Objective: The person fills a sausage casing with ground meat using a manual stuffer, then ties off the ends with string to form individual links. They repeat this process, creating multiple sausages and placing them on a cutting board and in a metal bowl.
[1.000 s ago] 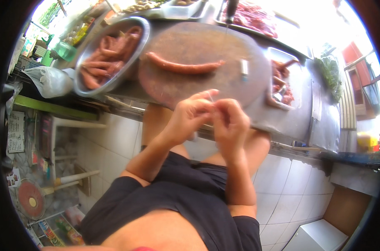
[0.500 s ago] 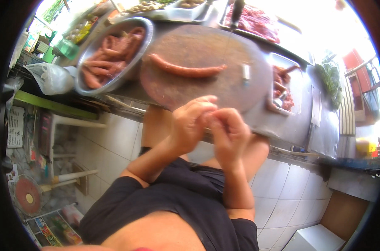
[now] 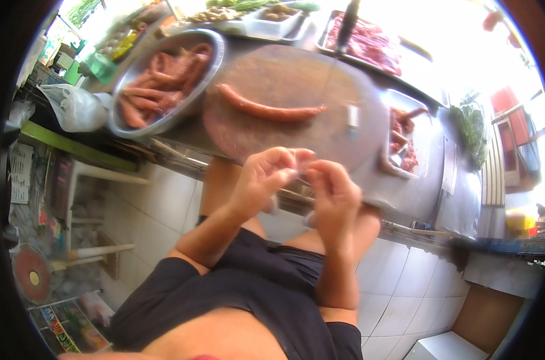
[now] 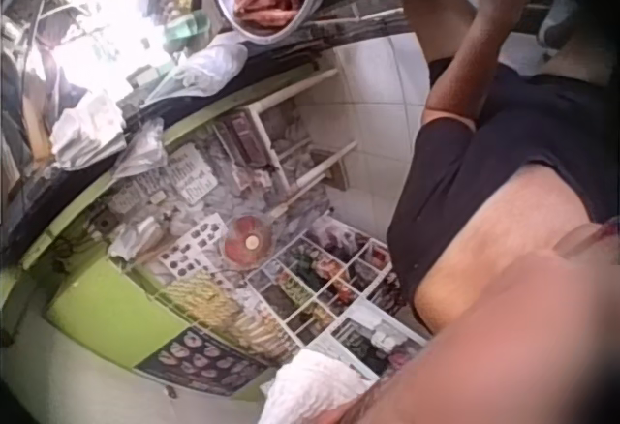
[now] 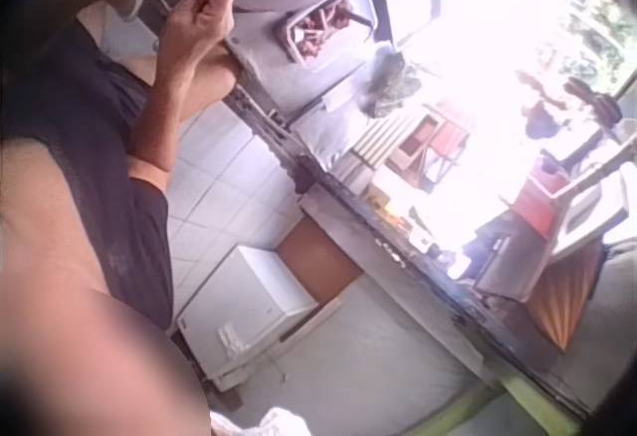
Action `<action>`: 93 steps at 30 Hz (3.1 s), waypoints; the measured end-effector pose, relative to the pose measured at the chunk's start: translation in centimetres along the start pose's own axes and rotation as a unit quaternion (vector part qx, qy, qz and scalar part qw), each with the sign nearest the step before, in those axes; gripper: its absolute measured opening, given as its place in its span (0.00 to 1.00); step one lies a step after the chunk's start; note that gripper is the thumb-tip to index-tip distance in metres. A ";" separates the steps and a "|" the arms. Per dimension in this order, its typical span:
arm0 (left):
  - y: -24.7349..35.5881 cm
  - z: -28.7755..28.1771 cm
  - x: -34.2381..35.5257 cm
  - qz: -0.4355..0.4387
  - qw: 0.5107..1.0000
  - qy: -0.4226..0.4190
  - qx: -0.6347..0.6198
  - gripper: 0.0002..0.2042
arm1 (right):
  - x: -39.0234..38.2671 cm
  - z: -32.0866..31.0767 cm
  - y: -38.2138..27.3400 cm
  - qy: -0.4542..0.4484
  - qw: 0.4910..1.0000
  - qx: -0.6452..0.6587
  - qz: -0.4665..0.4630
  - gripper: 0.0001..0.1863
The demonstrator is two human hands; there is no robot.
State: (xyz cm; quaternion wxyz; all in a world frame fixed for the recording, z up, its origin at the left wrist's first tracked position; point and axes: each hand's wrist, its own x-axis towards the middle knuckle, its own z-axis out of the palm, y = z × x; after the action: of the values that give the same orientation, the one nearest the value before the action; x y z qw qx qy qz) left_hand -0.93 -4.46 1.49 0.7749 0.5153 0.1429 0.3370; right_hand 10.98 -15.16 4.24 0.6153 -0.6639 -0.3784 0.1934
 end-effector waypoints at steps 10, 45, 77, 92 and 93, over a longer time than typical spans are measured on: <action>0.5 0.6 -0.5 0.155 0.965 0.041 0.208 0.12 | -0.4 1.2 0.9 0.062 0.970 -0.111 -0.207 0.04; -1.5 -12.6 8.2 0.127 0.704 0.334 0.614 0.36 | 0.1 1.7 1.8 -0.287 0.954 -0.030 0.078 0.25; 7.5 -3.1 2.7 0.284 0.924 0.062 0.248 0.16 | 0.9 0.2 0.7 -0.168 0.984 0.044 -0.025 0.33; 7.9 1.9 -1.0 0.185 0.913 -0.027 0.362 0.23 | 2.0 -2.5 -4.5 -0.196 0.957 -0.003 -0.216 0.22; 8.0 1.6 -1.1 0.138 0.936 -0.051 0.320 0.22 | 1.8 -2.4 -4.5 -0.190 0.962 0.032 -0.192 0.21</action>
State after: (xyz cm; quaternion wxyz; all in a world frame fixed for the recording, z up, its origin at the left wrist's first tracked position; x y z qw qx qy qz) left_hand -3.77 -4.42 9.19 0.5215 0.7669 0.1310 0.3502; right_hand 12.68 -15.62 9.31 0.5787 -0.5094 -0.6025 0.2065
